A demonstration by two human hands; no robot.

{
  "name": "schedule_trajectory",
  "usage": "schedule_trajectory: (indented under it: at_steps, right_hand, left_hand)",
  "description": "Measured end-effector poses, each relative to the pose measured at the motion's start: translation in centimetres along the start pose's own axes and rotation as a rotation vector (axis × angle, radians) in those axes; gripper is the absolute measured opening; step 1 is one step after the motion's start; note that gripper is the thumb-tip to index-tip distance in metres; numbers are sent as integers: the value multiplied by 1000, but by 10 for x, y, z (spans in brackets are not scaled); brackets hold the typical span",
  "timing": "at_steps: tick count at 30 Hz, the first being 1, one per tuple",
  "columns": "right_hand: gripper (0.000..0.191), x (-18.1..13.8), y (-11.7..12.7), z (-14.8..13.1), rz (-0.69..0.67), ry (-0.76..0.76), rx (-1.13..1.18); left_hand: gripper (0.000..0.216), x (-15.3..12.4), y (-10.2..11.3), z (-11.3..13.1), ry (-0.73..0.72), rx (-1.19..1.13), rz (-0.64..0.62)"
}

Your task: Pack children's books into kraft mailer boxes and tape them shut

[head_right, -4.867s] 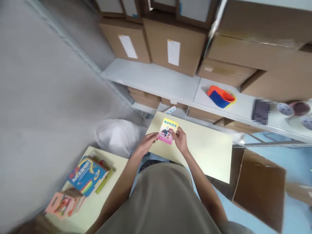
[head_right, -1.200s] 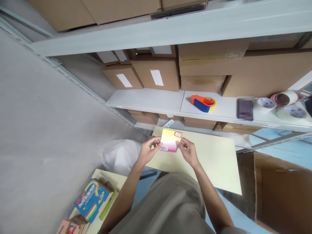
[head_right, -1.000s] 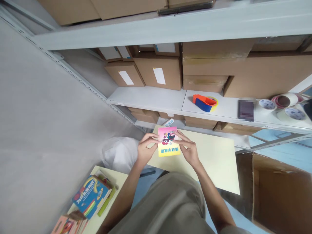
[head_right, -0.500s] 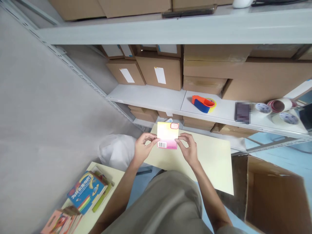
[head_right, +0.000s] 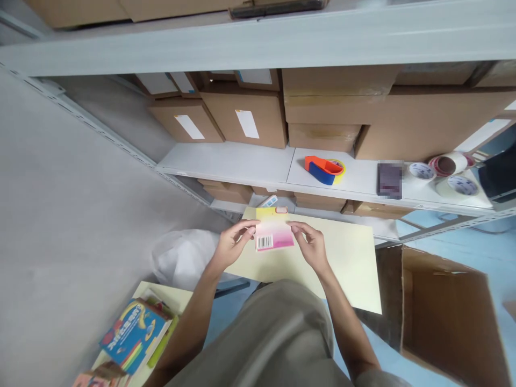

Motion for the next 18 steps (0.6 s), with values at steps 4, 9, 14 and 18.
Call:
schedule_trajectory:
  at_steps: [4, 9, 14, 18]
  right_hand:
    - [41, 4, 3, 6, -36, -101, 24]
    - [59, 3, -9, 25, -110, -268, 86]
    - [61, 5, -6, 52, -131, -344, -263]
    - [57, 7, -9, 69, -84, -289, -827]
  left_hand:
    - [35, 12, -7, -13, 71, -56, -101]
    - [48, 22, -19, -41, 232, -103, -113]
    - [44, 16, -20, -71, 281, 48, -130]
    - [25, 8, -25, -93, 378, 500, -171]
Point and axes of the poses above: each hand's wrist, its own x-axis towards the middle knuckle, its own y-axis out of the back of the hand, z = x × y, the point moved 4 cm from there along x, towards the middle knuckle, and after that the axes turned 14 degrees about -z, right-handed, at the moved point
